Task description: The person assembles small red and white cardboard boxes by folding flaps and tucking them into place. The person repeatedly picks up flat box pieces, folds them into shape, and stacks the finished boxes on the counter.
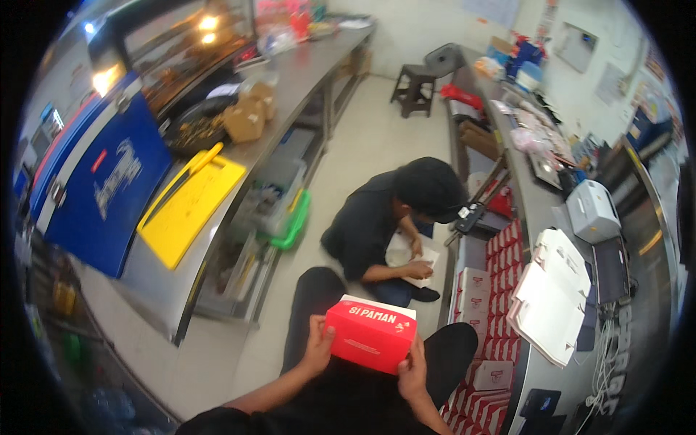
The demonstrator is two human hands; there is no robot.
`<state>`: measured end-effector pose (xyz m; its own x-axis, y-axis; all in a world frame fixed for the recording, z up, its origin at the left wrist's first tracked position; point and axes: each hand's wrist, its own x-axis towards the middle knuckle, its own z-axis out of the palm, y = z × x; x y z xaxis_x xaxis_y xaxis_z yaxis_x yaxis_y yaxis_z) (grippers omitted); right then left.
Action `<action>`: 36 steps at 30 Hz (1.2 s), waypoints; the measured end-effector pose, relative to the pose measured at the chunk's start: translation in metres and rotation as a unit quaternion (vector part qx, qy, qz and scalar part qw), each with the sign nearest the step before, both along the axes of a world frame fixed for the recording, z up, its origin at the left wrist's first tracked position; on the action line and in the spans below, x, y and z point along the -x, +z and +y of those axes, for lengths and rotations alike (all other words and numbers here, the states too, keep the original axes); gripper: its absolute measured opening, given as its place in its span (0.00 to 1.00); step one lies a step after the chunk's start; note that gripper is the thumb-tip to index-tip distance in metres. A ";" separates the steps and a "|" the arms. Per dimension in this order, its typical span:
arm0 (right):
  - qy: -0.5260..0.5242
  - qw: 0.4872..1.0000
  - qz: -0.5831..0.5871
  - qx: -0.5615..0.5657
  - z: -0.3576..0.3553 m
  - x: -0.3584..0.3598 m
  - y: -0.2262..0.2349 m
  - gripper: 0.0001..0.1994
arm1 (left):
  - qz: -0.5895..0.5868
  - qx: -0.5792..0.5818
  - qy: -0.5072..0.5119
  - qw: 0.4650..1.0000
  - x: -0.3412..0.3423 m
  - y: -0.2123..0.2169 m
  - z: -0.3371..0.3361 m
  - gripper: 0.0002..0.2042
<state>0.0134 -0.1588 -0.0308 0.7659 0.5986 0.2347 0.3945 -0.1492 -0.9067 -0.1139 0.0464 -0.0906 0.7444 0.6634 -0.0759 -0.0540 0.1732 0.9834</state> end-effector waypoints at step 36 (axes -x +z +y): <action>-0.249 0.956 0.110 -0.108 -0.134 0.005 0.002 0.39 | 0.038 -0.131 -0.419 0.898 -0.099 0.095 -0.032 0.37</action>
<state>0.0083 -0.2923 -0.0293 0.9883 0.1023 0.1130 0.1203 -0.0683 -0.9904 -0.0153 0.0147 0.0039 0.9896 -0.1257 -0.0705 0.0560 -0.1151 0.9918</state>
